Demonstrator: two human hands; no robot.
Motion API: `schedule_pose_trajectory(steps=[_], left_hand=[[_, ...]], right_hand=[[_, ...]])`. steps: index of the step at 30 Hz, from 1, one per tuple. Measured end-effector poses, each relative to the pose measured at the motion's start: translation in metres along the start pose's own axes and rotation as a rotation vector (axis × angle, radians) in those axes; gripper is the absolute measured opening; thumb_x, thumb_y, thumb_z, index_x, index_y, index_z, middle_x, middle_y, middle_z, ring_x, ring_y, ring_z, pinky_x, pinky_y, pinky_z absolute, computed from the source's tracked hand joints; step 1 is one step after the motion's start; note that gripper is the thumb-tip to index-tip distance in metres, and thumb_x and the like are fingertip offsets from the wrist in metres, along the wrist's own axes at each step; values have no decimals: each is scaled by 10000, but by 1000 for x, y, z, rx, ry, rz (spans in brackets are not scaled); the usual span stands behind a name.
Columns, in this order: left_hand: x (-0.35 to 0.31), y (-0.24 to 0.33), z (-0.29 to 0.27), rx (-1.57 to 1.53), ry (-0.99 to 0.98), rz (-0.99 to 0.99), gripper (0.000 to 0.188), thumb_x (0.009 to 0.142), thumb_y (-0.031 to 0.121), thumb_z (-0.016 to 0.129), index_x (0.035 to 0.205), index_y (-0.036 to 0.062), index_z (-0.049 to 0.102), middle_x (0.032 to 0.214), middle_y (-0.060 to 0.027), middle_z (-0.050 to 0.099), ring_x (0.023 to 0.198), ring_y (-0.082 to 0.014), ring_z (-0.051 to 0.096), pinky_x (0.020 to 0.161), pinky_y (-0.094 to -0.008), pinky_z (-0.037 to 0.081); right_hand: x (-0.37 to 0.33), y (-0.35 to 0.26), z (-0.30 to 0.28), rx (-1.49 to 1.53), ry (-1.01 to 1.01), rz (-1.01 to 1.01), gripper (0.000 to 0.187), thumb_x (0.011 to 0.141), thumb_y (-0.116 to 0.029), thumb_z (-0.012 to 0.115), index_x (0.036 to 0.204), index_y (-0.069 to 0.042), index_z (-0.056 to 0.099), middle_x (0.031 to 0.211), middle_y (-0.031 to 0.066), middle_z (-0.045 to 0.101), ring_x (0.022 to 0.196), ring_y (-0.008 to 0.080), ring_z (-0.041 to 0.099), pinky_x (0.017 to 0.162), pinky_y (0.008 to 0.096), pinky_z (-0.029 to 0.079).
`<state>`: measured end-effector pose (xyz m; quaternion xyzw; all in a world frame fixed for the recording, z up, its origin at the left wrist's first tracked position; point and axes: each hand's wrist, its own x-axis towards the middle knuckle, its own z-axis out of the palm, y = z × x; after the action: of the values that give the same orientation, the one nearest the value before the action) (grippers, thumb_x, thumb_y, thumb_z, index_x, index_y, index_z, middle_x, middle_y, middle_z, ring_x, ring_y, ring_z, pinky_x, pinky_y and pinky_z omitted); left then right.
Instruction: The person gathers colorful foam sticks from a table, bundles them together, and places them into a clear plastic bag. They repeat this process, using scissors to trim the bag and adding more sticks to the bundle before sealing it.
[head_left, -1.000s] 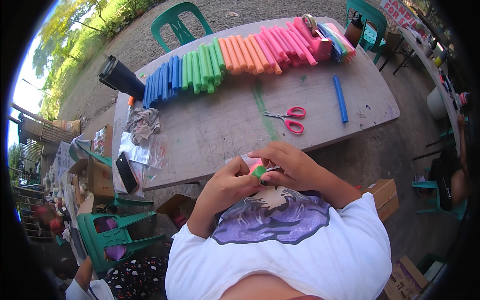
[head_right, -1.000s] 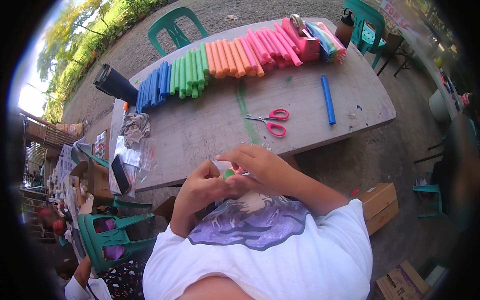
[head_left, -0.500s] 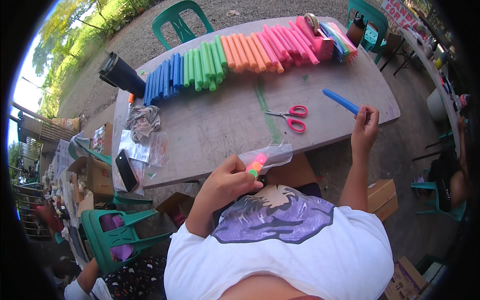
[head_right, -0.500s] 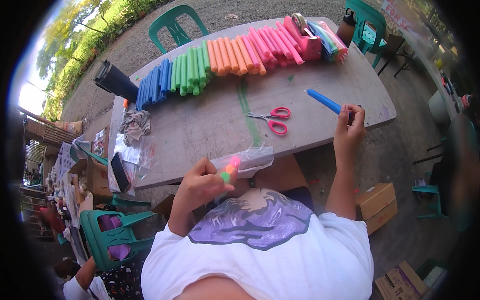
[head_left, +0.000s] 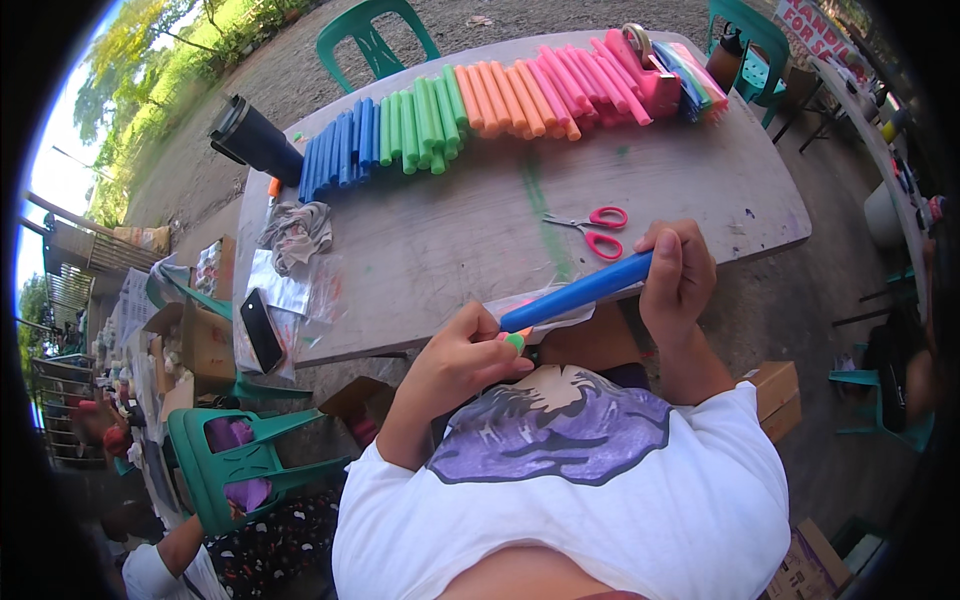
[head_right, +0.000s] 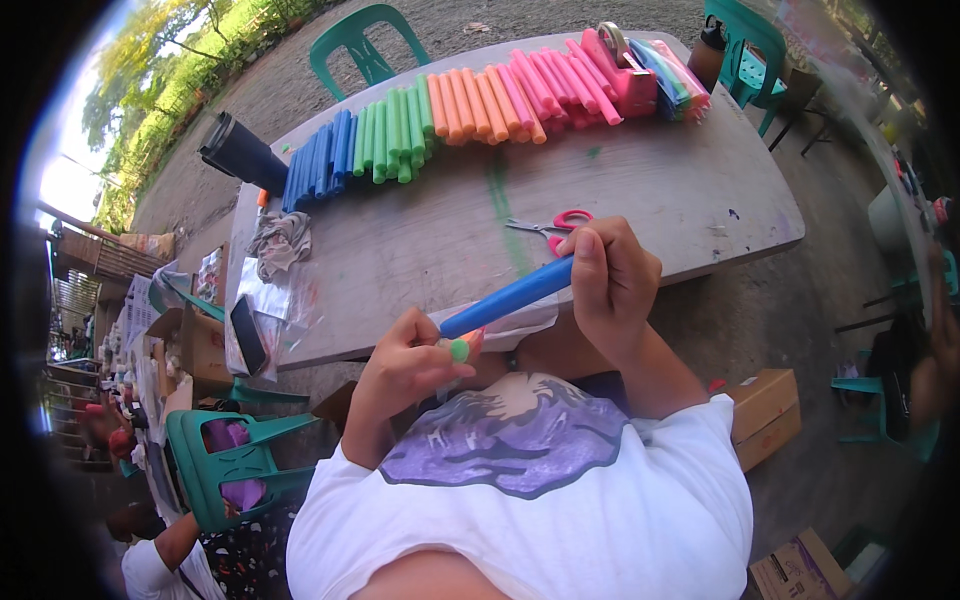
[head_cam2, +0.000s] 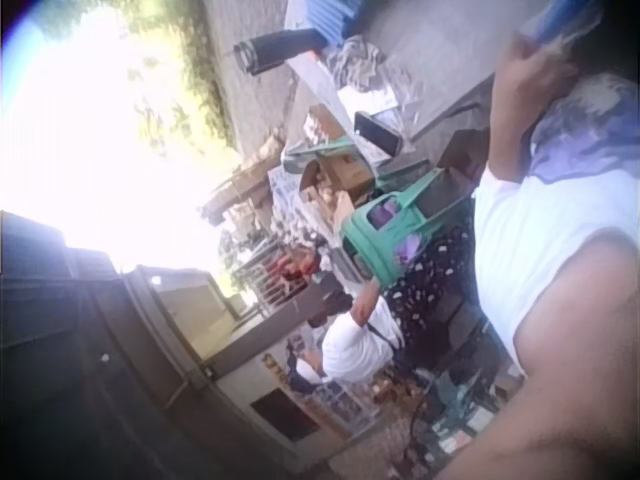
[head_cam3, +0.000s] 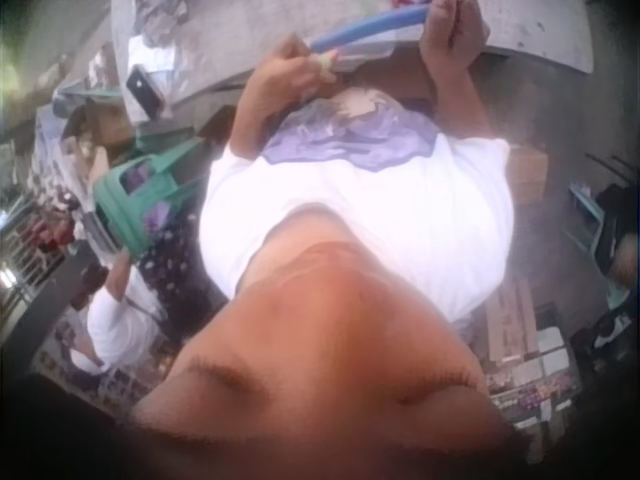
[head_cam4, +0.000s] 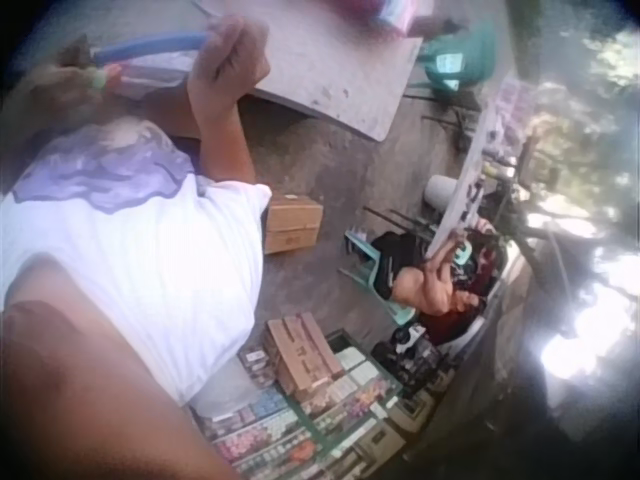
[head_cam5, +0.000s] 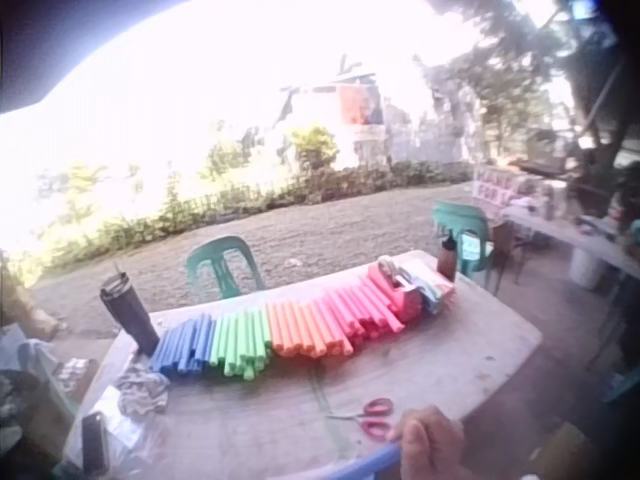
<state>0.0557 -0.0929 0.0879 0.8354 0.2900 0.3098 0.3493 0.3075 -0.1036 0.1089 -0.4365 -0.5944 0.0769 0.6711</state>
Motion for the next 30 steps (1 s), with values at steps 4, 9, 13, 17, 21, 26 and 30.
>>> schedule_pose_trajectory(steps=[4,9,13,17,21,26,30], left_hand=[[4,-1,-2,51,-19,81,224,635,120,884,745,94,691,784,-29,426,687,-171,483,572,-302,401],[4,-7,2,54,-12,65,229,640,134,888,737,91,685,781,-33,435,675,-172,489,574,-300,411],[1,-14,9,-12,42,66,242,646,135,893,739,94,673,786,-31,446,661,-166,482,563,-281,395],[5,-21,4,-103,156,165,412,655,110,899,887,122,559,792,-16,450,665,-143,462,570,-261,365],[5,-29,9,-165,139,119,537,692,93,879,1001,151,444,790,-16,455,667,-143,462,562,-281,359],[4,-34,11,-189,188,104,549,718,49,855,1015,148,404,794,-20,440,665,-147,445,577,-281,359],[6,-35,7,-260,240,157,551,724,-10,831,1010,134,383,803,-29,443,684,-140,449,595,-271,363]], right_hand=[[0,1,4,36,-130,153,211,1001,-97,502,834,-6,592,732,65,623,581,94,535,549,254,441],[9,-3,13,65,-285,-93,190,1001,-124,534,867,-13,611,746,67,618,582,100,536,548,253,442],[3,-8,17,27,-210,35,154,1000,-153,554,937,-19,594,754,70,605,631,101,564,586,252,464],[-3,10,28,451,-95,359,148,986,-166,587,1027,-28,555,800,71,602,691,107,587,629,246,479],[-11,10,37,387,-334,101,159,946,-143,637,1034,-37,558,891,80,628,735,161,597,706,278,481],[-1,7,35,146,-696,-164,271,847,-186,729,1073,-72,633,1131,93,629,988,258,577,929,400,422],[-6,5,37,95,-782,-128,478,750,-241,808,1179,-107,645,1254,103,585,1163,258,504,1025,422,370]])
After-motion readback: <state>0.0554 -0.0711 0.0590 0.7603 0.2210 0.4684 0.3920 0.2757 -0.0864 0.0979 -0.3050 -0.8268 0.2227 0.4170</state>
